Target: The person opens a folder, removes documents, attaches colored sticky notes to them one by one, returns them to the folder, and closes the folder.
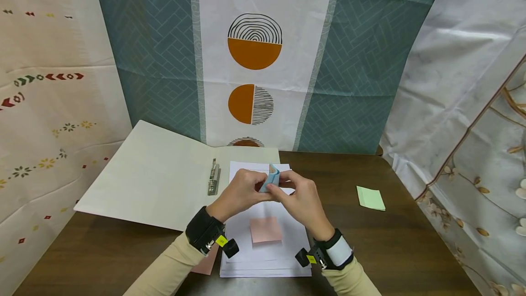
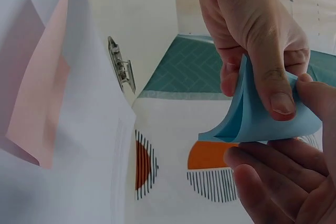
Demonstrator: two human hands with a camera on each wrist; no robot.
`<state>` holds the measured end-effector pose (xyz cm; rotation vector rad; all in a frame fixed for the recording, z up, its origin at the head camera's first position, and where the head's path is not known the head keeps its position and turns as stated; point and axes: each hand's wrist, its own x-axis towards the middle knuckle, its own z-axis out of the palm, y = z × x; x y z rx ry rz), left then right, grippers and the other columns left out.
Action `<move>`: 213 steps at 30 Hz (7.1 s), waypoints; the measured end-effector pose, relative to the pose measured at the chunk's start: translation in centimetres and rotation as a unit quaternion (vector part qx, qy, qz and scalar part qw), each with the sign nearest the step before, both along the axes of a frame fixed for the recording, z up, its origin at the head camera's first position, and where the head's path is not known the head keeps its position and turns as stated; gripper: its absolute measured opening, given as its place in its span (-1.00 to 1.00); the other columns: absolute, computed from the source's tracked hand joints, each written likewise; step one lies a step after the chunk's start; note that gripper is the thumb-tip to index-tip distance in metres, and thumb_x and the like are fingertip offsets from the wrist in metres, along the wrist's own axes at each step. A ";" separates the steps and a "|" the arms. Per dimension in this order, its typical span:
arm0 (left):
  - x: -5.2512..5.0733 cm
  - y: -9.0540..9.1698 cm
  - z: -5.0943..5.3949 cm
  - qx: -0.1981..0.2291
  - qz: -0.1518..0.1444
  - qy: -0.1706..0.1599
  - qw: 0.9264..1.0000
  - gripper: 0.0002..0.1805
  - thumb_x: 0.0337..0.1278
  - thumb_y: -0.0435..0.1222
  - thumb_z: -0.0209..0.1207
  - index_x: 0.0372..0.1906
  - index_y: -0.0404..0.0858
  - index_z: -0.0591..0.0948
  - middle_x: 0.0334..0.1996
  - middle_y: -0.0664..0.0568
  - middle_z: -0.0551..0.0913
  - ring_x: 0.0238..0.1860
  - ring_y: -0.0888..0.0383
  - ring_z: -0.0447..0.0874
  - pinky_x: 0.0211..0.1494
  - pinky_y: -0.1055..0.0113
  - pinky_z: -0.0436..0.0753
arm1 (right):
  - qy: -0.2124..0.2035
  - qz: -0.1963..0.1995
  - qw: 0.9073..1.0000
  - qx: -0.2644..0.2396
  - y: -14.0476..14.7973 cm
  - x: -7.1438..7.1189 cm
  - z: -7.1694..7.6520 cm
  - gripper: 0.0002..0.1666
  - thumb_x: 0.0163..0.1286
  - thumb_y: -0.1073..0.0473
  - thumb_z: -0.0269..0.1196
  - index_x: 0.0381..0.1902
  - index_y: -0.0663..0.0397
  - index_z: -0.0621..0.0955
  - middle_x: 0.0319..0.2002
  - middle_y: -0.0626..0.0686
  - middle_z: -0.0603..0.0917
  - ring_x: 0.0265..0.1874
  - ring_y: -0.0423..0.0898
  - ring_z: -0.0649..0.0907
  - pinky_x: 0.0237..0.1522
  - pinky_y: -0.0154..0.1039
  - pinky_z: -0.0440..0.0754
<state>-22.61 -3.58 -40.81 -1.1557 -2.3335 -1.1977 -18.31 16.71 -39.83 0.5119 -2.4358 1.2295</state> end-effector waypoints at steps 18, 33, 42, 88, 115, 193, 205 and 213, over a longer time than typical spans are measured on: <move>-0.2 -0.6 0.3 0.020 0.003 0.003 1.000 -0.64 0.15 -0.28 0.66 -0.47 -0.25 0.64 -0.62 0.10 0.53 -0.52 0.44 0.37 -0.40 0.53 0.37 | 0.020 0.000 1.000 0.005 0.9 0.1 0.5 -0.78 0.45 0.35 0.42 0.02 0.24 0.81 -0.06 0.19 0.94 -0.12 0.16 0.94 -0.33 -0.32 0.76; -0.2 -0.7 0.5 0.043 0.020 -0.016 0.999 -0.76 0.25 -0.30 0.61 -0.33 -0.33 0.76 -0.52 -0.03 0.76 -0.51 0.43 0.47 -0.39 0.51 0.53 | 0.019 -0.046 0.999 -0.014 1.6 -0.2 0.6 -0.95 0.39 0.37 0.39 -0.24 0.27 0.78 -0.41 0.17 0.82 -0.61 -0.29 0.57 -0.46 -0.36 0.56; -0.4 -1.0 0.8 0.052 0.027 -0.011 0.998 -0.77 0.23 -0.33 0.61 -0.19 -0.41 0.83 -0.40 -0.13 0.89 -0.50 0.39 0.64 -0.35 0.51 0.67 | 0.022 -0.044 0.998 -0.023 1.8 -0.2 1.0 -0.95 0.40 0.40 0.42 -0.22 0.33 0.79 -0.29 0.25 0.90 -0.36 0.07 0.91 -0.35 -0.37 0.72; -2.5 -6.4 2.3 0.089 0.139 0.012 0.986 -0.74 0.14 -0.41 0.64 -0.44 -0.35 0.72 -0.62 -0.12 0.69 -0.57 0.34 0.38 -0.46 0.50 0.36 | 0.009 -0.105 0.994 -0.016 4.5 -0.4 2.5 -0.89 0.42 0.38 0.35 -0.28 0.34 0.79 -0.25 0.31 0.91 -0.36 0.08 0.90 -0.30 -0.44 0.66; -0.8 -11.6 0.7 -0.002 0.138 0.088 0.986 -0.70 0.00 -0.47 0.68 -0.43 -0.20 0.71 -0.36 0.02 0.91 -0.48 0.35 0.55 -0.40 0.48 0.58 | 0.003 -0.119 0.993 -0.009 4.7 -0.9 2.4 -0.87 0.43 0.35 0.35 -0.31 0.34 0.77 -0.34 0.30 0.87 -0.50 -0.14 0.69 -0.39 -0.38 0.58; -0.6 -10.6 0.3 -0.161 0.055 -0.113 0.979 -0.73 0.45 -0.54 0.23 -0.09 -0.18 0.87 -0.25 0.08 0.88 -0.23 0.29 0.71 -0.11 0.36 0.72 | 0.056 -0.111 0.992 0.008 4.8 -1.1 2.5 -0.78 0.40 0.40 0.44 -0.48 0.23 0.70 -0.43 0.23 0.88 -0.52 -0.33 0.70 -0.42 -0.44 0.57; -0.9 -8.3 1.9 -0.096 0.109 -0.098 0.984 -0.73 0.49 -0.46 0.18 -0.06 -0.22 0.88 -0.30 0.04 0.89 -0.27 0.24 0.66 -0.23 0.39 0.57 | 0.175 -0.102 0.976 0.083 2.9 -1.1 1.0 -0.88 0.20 0.49 0.58 -0.33 0.24 0.86 -0.53 0.11 0.87 -0.67 -0.15 0.71 -0.56 -0.41 0.46; -0.8 -5.5 2.9 -0.069 0.096 -0.079 0.990 -0.79 0.57 -0.21 0.31 -0.09 -0.20 0.90 -0.35 0.10 0.87 -0.30 0.31 0.67 -0.24 0.41 0.56 | 0.272 -0.116 0.940 0.171 0.7 -1.2 0.4 -0.68 -0.05 0.47 0.71 -0.29 0.16 0.91 -0.46 0.08 0.91 -0.72 -0.15 0.65 -0.65 -0.31 0.46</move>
